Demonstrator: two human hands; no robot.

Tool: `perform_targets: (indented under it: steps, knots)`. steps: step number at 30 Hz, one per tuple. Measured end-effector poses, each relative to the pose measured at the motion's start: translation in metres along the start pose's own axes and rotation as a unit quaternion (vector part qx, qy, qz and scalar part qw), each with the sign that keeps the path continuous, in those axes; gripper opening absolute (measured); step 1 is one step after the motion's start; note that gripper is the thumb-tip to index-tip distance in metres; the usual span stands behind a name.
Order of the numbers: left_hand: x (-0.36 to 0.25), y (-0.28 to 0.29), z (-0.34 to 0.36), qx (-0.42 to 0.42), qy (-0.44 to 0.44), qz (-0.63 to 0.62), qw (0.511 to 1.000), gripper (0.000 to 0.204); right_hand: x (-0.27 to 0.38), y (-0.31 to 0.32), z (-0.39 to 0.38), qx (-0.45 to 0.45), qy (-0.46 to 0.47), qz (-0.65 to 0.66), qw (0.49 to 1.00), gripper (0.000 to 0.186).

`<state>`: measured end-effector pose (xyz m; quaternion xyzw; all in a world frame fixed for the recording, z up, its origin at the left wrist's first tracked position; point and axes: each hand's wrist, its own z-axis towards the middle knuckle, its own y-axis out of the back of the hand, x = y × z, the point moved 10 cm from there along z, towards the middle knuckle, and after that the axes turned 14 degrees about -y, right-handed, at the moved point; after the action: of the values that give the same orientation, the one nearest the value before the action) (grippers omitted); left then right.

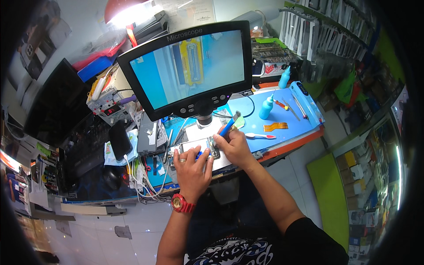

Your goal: The person adjusts a microscope screen, handles a phone motherboard, and uses a blue tool to apply a substance to the motherboard while looking at the microscope display.

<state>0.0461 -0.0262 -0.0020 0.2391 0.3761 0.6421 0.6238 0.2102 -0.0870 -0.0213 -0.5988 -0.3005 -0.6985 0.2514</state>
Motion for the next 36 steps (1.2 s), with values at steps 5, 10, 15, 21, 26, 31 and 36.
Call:
perform_targets:
  steps: [5,10,15,21,26,31,36]
  knots:
    - [0.002,-0.004,0.000,0.002,-0.002,0.008,1.000,0.029,-0.014,0.003,0.003,-0.014,-0.058,0.064,0.996,0.023]
    - [0.000,-0.002,0.000,0.000,-0.004,0.007,1.000,0.029,-0.011,0.002,0.005,-0.017,-0.039,0.049,0.998,0.024]
    - [0.002,-0.002,0.000,0.002,-0.001,0.011,1.000,0.029,0.007,-0.002,0.003,-0.010,0.011,-0.047,0.999,0.025]
    - [0.002,-0.002,0.000,0.000,-0.003,0.010,1.000,0.029,0.008,-0.002,0.001,-0.009,0.006,-0.036,0.999,0.025]
    - [0.002,-0.003,0.000,0.008,0.001,0.007,1.000,0.029,0.010,-0.002,0.000,-0.013,0.034,-0.041,0.999,0.024]
    - [0.003,-0.003,0.000,0.005,0.005,-0.002,1.000,0.030,0.011,-0.003,0.001,-0.007,0.025,-0.049,0.998,0.023]
    - [0.003,-0.003,0.000,0.003,0.002,-0.003,1.000,0.030,0.010,-0.002,0.001,-0.012,0.017,-0.039,0.999,0.020]
